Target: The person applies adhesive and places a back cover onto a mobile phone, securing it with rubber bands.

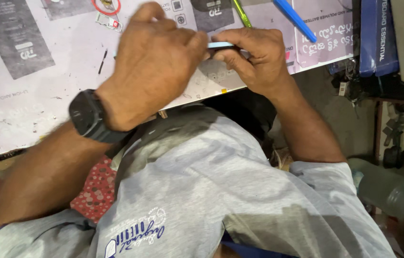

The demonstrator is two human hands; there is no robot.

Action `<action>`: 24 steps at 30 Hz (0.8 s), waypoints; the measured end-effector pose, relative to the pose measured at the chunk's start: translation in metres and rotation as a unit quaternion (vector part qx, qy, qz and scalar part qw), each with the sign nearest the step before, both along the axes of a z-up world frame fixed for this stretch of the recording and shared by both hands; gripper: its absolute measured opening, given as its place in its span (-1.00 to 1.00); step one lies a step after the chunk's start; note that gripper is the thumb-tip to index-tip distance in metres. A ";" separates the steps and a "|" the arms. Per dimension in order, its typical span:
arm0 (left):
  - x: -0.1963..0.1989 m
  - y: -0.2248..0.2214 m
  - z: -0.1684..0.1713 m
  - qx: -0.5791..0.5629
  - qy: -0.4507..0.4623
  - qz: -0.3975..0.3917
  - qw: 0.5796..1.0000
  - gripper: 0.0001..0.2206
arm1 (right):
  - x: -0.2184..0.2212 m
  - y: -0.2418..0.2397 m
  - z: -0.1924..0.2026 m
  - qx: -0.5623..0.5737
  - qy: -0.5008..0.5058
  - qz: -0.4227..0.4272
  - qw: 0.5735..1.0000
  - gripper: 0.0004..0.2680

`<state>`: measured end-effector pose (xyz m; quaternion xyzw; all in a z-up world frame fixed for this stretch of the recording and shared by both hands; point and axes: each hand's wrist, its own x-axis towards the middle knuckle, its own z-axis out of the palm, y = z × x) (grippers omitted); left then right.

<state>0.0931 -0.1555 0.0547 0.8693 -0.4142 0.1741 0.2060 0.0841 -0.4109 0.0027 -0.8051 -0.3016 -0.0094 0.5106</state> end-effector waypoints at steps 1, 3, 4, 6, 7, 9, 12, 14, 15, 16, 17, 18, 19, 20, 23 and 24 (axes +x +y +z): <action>0.000 0.007 0.005 0.002 0.000 0.013 1.000 -0.87 | 0.001 -0.001 0.000 0.007 0.008 0.002 1.000 -0.84; -0.001 0.028 0.013 0.009 0.000 0.042 0.999 -0.78 | 0.002 -0.001 0.004 -0.052 -0.042 -0.014 0.998 -0.81; -0.002 0.039 0.015 0.002 0.027 0.038 0.999 -0.80 | 0.005 0.001 0.008 -0.079 -0.068 -0.020 0.994 -0.80; -0.006 0.061 0.015 -0.012 0.082 0.035 0.996 -0.82 | 0.008 0.004 0.022 -0.111 -0.122 -0.007 0.986 -0.78; -0.008 0.067 0.010 -0.025 0.107 0.032 0.993 -0.83 | 0.009 0.009 0.029 -0.125 -0.149 0.001 0.981 -0.77; -0.013 0.079 -0.002 -0.052 0.158 0.029 0.986 -0.85 | 0.007 0.020 0.041 -0.146 -0.188 0.014 0.971 -0.75; -0.018 0.086 -0.019 -0.100 0.164 0.026 0.981 -0.84 | 0.006 0.036 0.046 -0.186 -0.230 0.023 0.955 -0.79; -0.020 0.088 -0.026 -0.110 0.146 0.023 0.983 -0.86 | 0.007 0.039 0.045 -0.199 -0.232 0.021 0.952 -0.82; -0.020 0.089 -0.028 -0.115 0.136 0.020 0.984 -0.87 | 0.008 0.039 0.043 -0.196 -0.221 0.018 0.955 -0.82; -0.019 0.089 -0.031 -0.119 0.133 0.019 0.984 -0.87 | 0.009 0.038 0.042 -0.195 -0.210 0.015 0.958 -0.81; -0.018 0.088 -0.032 -0.123 0.129 0.018 0.984 -0.87 | 0.010 0.038 0.041 -0.189 -0.209 0.018 0.959 -0.82; -0.018 0.088 -0.033 -0.127 0.126 0.015 0.984 -0.87 | 0.010 0.037 0.039 -0.183 -0.206 0.019 0.961 -0.83; -0.018 0.088 -0.033 -0.126 0.122 0.018 0.984 -0.87 | 0.010 0.036 0.038 -0.177 -0.203 0.021 0.963 -0.84; -0.019 0.087 -0.033 -0.126 0.119 0.020 0.985 -0.87 | 0.009 0.035 0.036 -0.181 -0.206 0.021 0.961 -0.83; -0.021 0.085 -0.028 -0.163 0.124 0.038 0.978 -0.78 | 0.011 0.031 0.032 -0.170 -0.195 0.015 0.966 -0.81; -0.021 0.085 -0.027 -0.182 0.126 0.047 0.974 -0.74 | 0.012 0.031 0.029 -0.152 -0.177 0.012 0.972 -0.82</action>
